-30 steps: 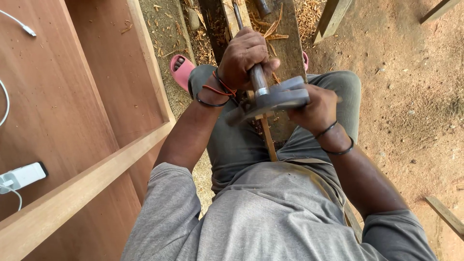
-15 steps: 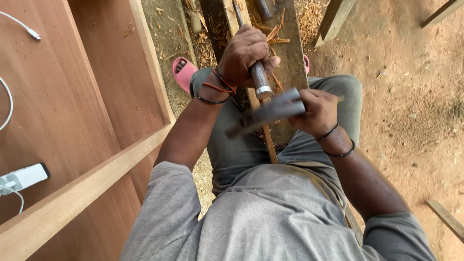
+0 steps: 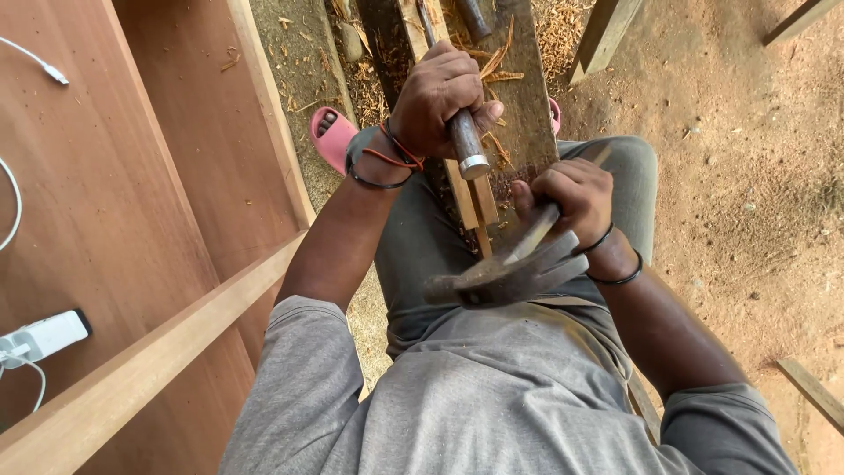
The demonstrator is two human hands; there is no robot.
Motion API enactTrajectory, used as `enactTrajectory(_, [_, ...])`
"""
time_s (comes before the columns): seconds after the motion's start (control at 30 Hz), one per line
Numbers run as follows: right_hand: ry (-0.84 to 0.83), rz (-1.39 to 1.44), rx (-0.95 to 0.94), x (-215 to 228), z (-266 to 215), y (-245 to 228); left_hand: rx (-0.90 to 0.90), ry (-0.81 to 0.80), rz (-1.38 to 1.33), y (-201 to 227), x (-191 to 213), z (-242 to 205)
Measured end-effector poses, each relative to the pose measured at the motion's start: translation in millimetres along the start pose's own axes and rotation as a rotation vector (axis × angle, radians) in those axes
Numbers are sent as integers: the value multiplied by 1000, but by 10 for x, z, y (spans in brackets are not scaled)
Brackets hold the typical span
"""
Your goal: Using a chisel and hammer to shape or carve wood.
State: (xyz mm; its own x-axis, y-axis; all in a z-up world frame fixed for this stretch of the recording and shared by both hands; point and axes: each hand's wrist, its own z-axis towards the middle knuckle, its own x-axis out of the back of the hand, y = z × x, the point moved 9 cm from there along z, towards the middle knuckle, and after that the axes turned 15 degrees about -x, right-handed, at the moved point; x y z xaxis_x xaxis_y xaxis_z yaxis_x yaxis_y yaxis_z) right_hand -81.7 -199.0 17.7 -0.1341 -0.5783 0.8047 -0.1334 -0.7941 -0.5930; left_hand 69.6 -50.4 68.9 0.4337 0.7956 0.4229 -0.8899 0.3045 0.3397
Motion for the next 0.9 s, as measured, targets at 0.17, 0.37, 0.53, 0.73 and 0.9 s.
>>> enactTrajectory(0.17, [20,163,41,166,225,-407,-13,-4,24,-90,7,-24])
enactTrajectory(0.37, [30,99,5,6,148,-65,-9,-38,32,-129,-16,-38])
enactTrajectory(0.53, [61,113,-1,88,296,-309,-67,-25,36,-151,52,-36])
enactTrajectory(0.73, [1,45,-95,-82,319,-37,-36,-61,-5,-233,47,1])
enactTrajectory(0.9, [86,176,102,116,357,-372,-8,-30,24,-286,19,-100])
